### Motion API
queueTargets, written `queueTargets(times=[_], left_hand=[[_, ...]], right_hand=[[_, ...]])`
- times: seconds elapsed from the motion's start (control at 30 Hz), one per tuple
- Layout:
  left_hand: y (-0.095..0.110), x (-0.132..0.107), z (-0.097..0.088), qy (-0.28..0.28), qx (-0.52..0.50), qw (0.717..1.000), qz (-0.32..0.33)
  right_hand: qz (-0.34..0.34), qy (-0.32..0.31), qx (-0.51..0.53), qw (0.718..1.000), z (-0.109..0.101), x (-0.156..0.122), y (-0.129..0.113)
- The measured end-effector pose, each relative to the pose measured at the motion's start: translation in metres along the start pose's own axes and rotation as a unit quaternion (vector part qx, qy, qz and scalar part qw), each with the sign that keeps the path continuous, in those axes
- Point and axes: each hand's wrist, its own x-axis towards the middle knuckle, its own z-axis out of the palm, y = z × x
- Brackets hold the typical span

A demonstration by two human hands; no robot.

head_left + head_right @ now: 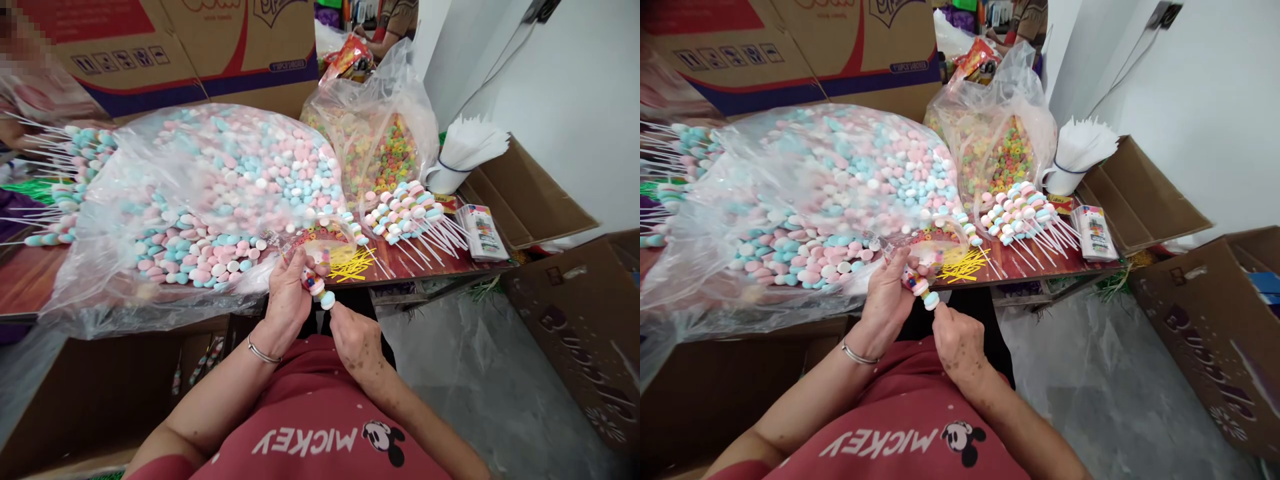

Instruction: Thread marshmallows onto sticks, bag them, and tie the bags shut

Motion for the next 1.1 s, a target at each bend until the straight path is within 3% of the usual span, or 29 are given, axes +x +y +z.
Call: queueTargets(times=[0.1,0.2,0.27,0.33,0.37,0.43,0.5,0.53,0.6,0.67,0.73,0.77,0.87,0.93,1.0,1.1], left_hand=[[-0.002,0.004,-0.001,0.020,0.016,1.000,0.012],[-0.002,0.009,-0.003,0.039,0.032,0.999,0.019],[0.000,0.011,-0.005,0.020,0.031,0.999,0.008],[0.002,0.013,-0.006,-0.028,0.017,0.999,-0.018],[0.002,0.014,-0.006,-0.052,0.008,0.998,-0.029],[0.003,0.013,-0.007,-0.082,-0.003,0.996,-0.037],[0.001,0.010,-0.005,-0.094,0.004,0.995,-0.019],[0.000,0.007,-0.005,-0.099,0.012,0.995,-0.006],[-0.003,0.003,-0.003,-0.108,0.027,0.994,0.019],[-0.006,0.000,-0.003,-0.113,0.035,0.992,0.029],[-0.009,-0.002,-0.004,-0.116,0.037,0.992,0.022],[-0.010,-0.003,-0.005,-0.117,0.036,0.992,0.012],[-0.013,-0.005,-0.008,-0.122,0.032,0.992,-0.026],[-0.014,-0.008,-0.008,-0.138,0.032,0.989,-0.046],[-0.014,-0.010,-0.008,-0.158,0.028,0.985,-0.066],[-0.013,-0.013,-0.008,-0.159,0.014,0.983,-0.089]], right_hand=[[-0.048,0.023,-0.072,0.996,0.002,-0.002,-0.002],[-0.060,0.034,-0.072,0.995,0.001,-0.001,-0.003],[-0.036,0.005,-0.013,0.999,-0.002,0.001,-0.002],[0.031,-0.075,0.118,0.990,-0.006,0.005,-0.002],[0.080,-0.127,0.206,0.967,-0.008,0.008,-0.002],[0.193,-0.214,0.382,0.878,-0.010,0.013,-0.005],[0.291,-0.241,0.507,0.775,-0.010,0.017,-0.009],[0.324,-0.236,0.546,0.736,-0.010,0.019,-0.011],[0.364,-0.210,0.586,0.693,-0.007,0.020,-0.014],[0.381,-0.193,0.598,0.678,-0.003,0.019,-0.016],[0.373,-0.187,0.586,0.694,-0.001,0.016,-0.015],[0.357,-0.179,0.567,0.721,0.001,0.014,-0.014],[0.275,-0.134,0.450,0.839,0.004,0.008,-0.011],[0.227,-0.104,0.367,0.896,0.005,0.007,-0.010],[0.196,-0.087,0.320,0.923,0.005,0.006,-0.009],[0.175,-0.075,0.305,0.933,0.004,0.006,-0.009]])
